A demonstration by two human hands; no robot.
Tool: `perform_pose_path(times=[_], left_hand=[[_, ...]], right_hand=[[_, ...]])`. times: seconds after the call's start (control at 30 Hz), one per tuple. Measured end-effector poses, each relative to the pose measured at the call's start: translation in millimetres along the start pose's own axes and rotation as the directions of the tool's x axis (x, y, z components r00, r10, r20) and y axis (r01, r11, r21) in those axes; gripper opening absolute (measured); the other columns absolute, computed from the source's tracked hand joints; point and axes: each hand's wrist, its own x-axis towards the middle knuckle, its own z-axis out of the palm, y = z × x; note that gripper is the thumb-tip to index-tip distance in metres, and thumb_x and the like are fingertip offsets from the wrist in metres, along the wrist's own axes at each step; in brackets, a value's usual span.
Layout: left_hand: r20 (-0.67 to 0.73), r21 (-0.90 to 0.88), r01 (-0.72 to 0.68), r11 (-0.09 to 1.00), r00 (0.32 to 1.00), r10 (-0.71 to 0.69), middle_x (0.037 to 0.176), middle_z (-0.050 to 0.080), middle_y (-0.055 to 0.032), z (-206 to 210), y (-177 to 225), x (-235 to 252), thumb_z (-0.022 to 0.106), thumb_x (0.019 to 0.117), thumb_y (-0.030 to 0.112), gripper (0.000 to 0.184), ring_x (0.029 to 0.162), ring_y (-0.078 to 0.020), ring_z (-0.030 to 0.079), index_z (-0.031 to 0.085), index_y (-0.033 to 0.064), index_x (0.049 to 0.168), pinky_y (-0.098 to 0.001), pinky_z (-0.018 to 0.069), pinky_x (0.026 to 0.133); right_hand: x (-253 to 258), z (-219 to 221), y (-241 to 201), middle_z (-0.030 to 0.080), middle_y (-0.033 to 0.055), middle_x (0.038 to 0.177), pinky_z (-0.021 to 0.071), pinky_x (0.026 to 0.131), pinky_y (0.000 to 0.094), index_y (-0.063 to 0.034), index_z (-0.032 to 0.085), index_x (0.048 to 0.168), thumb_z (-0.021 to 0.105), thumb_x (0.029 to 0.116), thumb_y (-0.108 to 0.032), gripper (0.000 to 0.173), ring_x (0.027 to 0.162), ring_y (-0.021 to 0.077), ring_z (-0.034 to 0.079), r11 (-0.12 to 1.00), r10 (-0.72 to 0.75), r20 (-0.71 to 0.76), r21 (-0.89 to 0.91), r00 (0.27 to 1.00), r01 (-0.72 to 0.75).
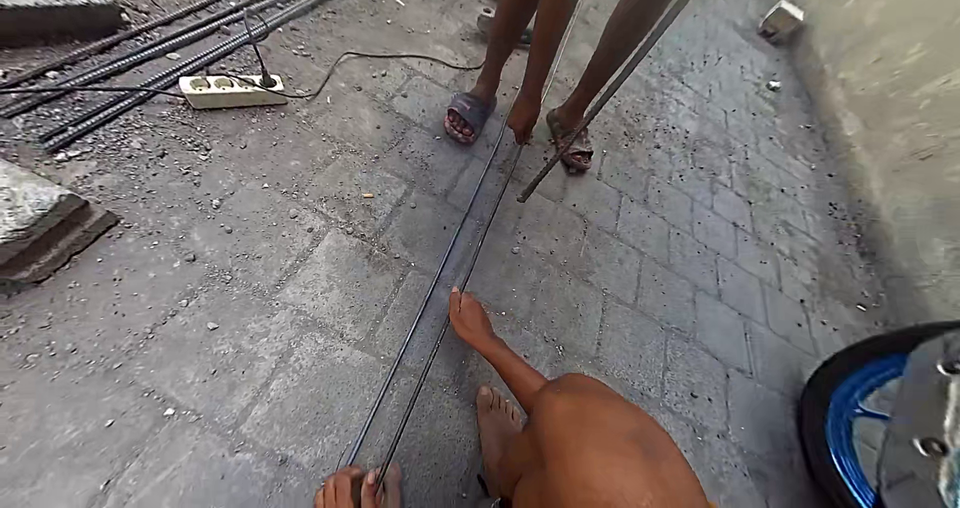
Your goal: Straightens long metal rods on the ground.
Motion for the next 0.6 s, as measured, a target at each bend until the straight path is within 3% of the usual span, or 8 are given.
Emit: perform_pose_path(times=[0.1,0.2,0.43,0.6], left_hand=[[-0.199,0.076,0.047,0.996,0.979,-0.031,0.134,0.060,-0.0311,15.6,-3.5,5.6,0.044,0.1030,0.043,0.056,0.130,-0.0541,0.052,0.066,-0.0051,0.120,-0.0642,0.0363,0.111],[-0.255,0.100,0.102,0.990,0.964,-0.073,0.147,0.050,-0.0313,26.8,-8.3,9.9,0.040,0.1029,0.050,0.064,0.143,-0.0524,0.040,0.061,-0.0025,0.131,-0.0643,0.0273,0.117],[-0.251,0.153,0.164,0.975,0.960,-0.122,0.158,0.040,-0.0294,32.0,-5.5,12.3,0.033,0.1034,0.054,0.069,0.151,-0.0478,0.030,0.056,0.0013,0.141,-0.0646,0.0167,0.121],[-0.282,0.216,0.158,0.964,0.955,-0.093,0.156,0.044,-0.0273,40.6,-11.7,15.0,0.034,0.1023,0.054,0.067,0.150,-0.0452,0.033,0.058,0.0037,0.140,-0.0655,0.0158,0.121]], right_hand=[[4.1,4.6,5.0,0.069,0.0233,0.111,0.0528,0.094,0.0508,0.0047,0.063,0.114,0.017,0.1134,-0.037,0.062,0.111,0.0335,0.068,0.998,0.000,-0.001,-0.056,1.000,0.000],[6.1,6.9,3.5,0.070,0.0231,0.115,0.0526,0.096,0.0510,0.0038,0.063,0.117,0.015,0.1134,-0.037,0.063,0.116,0.0336,0.068,0.992,0.021,0.023,-0.122,0.999,-0.018],[12.1,9.7,4.5,0.069,0.0240,0.116,0.0524,0.096,0.0524,0.0038,0.063,0.118,0.014,0.1133,-0.036,0.063,0.116,0.0353,0.067,0.979,0.010,0.057,-0.205,0.998,0.002],[17.7,16.4,12.7,0.070,0.0245,0.112,0.0533,0.093,0.0531,0.0046,0.064,0.116,0.014,0.1131,-0.035,0.064,0.113,0.0365,0.069,0.980,-0.019,0.034,-0.197,0.999,0.025]])
